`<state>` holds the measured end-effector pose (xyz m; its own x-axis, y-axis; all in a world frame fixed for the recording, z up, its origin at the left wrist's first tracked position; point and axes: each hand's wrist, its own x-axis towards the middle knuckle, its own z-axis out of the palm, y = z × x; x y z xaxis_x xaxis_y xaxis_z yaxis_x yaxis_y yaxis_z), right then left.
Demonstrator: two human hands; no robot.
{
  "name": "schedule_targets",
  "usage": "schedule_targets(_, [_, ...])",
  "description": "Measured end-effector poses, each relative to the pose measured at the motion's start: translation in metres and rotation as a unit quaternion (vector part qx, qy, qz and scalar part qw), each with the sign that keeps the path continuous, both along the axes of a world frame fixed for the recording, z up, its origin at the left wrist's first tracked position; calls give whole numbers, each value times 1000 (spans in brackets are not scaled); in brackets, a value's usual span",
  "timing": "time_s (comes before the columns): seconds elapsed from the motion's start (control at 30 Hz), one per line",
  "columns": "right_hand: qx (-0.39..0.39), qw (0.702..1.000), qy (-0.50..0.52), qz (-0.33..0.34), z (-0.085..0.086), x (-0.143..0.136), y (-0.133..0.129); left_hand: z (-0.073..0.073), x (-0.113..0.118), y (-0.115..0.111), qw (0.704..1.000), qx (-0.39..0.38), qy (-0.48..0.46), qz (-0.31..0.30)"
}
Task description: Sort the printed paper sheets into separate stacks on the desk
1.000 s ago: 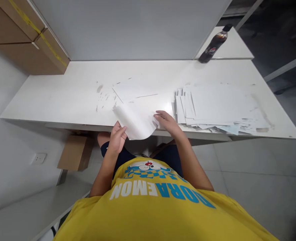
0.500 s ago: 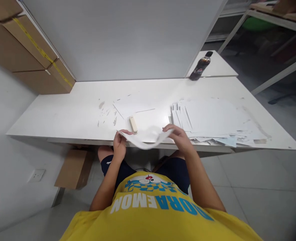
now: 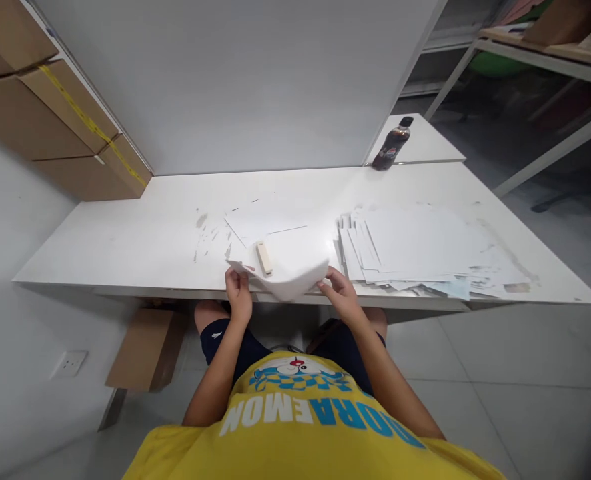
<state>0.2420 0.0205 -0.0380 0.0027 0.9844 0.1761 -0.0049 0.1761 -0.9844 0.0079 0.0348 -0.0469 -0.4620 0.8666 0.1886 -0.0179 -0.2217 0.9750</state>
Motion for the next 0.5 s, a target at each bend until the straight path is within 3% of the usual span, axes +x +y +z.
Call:
schedule_targets(0.1, [32, 996, -4, -87, -4, 0, 0, 3, -2, -1, 998, 5, -13, -67])
schedule_targets(0.2, [30, 994, -34, -100, -10, 1, 1, 0, -3, -3, 993, -30, 15, -116])
schedule_targets(0.33, [39, 990, -83, -110, -11, 6, -5, -7, -10, -12, 991, -45, 73, -105])
schedule_targets(0.43, [-38, 990, -48, -125, -8, 13, -19, -6, -17, -28, 994, -18, 88, -53])
schedule_targets(0.5, [-144, 986, 49, -72, -5, 15, -31, 0, -20, -38, 995, -10, 88, -47])
